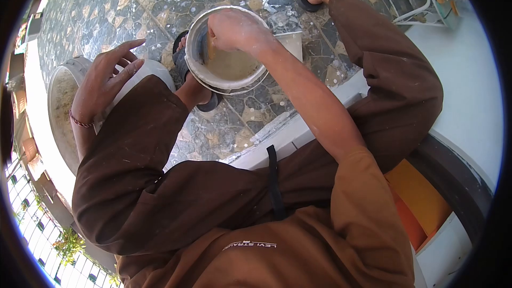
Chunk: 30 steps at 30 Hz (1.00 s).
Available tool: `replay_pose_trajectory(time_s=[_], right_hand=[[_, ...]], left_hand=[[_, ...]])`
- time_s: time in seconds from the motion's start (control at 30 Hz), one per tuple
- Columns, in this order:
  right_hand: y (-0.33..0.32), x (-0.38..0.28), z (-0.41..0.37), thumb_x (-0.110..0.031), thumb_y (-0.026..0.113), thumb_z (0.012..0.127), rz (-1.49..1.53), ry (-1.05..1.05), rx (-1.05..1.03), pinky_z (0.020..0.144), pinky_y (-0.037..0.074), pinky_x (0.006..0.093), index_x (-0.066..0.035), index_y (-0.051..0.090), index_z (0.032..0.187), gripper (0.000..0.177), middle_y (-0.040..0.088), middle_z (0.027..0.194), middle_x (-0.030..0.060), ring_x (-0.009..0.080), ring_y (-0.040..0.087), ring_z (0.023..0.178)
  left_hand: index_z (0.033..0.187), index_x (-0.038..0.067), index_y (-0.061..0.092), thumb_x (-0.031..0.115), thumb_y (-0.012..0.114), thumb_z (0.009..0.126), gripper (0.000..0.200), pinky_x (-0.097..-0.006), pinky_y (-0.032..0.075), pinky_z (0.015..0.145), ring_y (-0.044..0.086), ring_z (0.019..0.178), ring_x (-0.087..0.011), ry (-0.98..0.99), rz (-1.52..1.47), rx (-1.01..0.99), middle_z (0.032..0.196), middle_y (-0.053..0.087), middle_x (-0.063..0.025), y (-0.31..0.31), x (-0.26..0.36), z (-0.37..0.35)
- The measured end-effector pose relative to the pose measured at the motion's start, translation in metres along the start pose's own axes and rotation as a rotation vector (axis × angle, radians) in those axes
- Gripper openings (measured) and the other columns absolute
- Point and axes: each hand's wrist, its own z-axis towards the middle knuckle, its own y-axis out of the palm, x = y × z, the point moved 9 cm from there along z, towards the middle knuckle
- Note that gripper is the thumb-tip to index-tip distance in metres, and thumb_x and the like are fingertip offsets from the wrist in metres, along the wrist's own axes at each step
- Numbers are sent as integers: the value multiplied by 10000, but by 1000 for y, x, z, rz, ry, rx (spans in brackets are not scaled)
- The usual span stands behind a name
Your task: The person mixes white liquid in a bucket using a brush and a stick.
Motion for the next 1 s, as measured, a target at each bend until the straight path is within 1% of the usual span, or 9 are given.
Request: replay_pose_trajectory(time_s=[0.23, 0.4, 0.53, 0.6, 0.63, 0.7, 0.8, 0.93, 1.0], right_hand=[[1, -7, -2, -133, 674, 734, -78, 39, 45, 789, 500, 400, -52, 683, 911, 195, 671, 908, 153, 310, 638, 894], [-15, -35, -18, -55, 642, 703, -148, -11, 89, 745, 518, 397, -33, 689, 840, 146, 672, 863, 173, 330, 651, 840], [-14, -41, -20, -37, 634, 692, -150, -63, 138, 730, 521, 403, -17, 688, 813, 134, 667, 849, 192, 334, 654, 839], [-7, -40, -19, -39, 642, 685, -162, -42, 114, 739, 521, 407, -12, 690, 821, 147, 665, 846, 199, 331, 656, 848], [0, -36, -19, -39, 642, 685, -160, -40, 119, 739, 521, 407, -12, 690, 821, 147, 665, 846, 199, 331, 656, 848], [21, -23, -17, -75, 631, 702, -182, -10, 53, 765, 523, 386, -42, 718, 836, 163, 679, 882, 176, 299, 665, 869], [22, -22, -16, -64, 621, 709, -157, 2, 71, 762, 522, 380, -44, 717, 854, 175, 679, 896, 169, 299, 663, 878], [4, -26, -11, -75, 639, 699, -206, 5, 30, 762, 521, 384, -45, 714, 858, 178, 679, 900, 162, 299, 662, 877], [2, -16, -9, -71, 657, 698, -170, 42, -34, 775, 506, 394, -50, 690, 860, 167, 674, 916, 143, 302, 644, 892]], left_hand=[[1239, 70, 550, 238, 595, 894, 387, -318, 465, 712, 576, 739, -187, -26, -48, -34, 838, 620, -100, 1, 2, 3], [1242, 72, 549, 215, 587, 895, 377, -316, 465, 719, 580, 755, -179, -52, -66, -38, 840, 624, -96, 2, 0, 2], [1243, 73, 547, 216, 587, 895, 379, -315, 464, 722, 584, 765, -176, -54, -56, -35, 849, 628, -96, 0, 2, 2], [1213, 50, 555, 267, 605, 891, 392, -347, 475, 732, 598, 755, -220, -56, -88, -50, 856, 626, -118, 1, 2, 3], [1213, 50, 555, 267, 605, 891, 392, -347, 475, 732, 598, 755, -220, -53, -84, -51, 856, 626, -118, 1, 3, 4], [1244, 68, 545, 220, 582, 898, 379, -318, 467, 725, 591, 771, -183, -76, -78, -64, 854, 633, -106, 1, 2, 3], [1242, 67, 546, 225, 580, 901, 377, -321, 470, 724, 596, 772, -186, -65, -68, -57, 855, 633, -110, 1, 1, 3], [1241, 66, 546, 239, 587, 899, 386, -329, 473, 724, 601, 769, -198, -77, -34, -45, 853, 633, -113, 2, -6, 0], [1235, 72, 551, 259, 592, 896, 389, -339, 475, 728, 603, 764, -210, 20, -21, 0, 851, 633, -116, -1, 0, 0]])
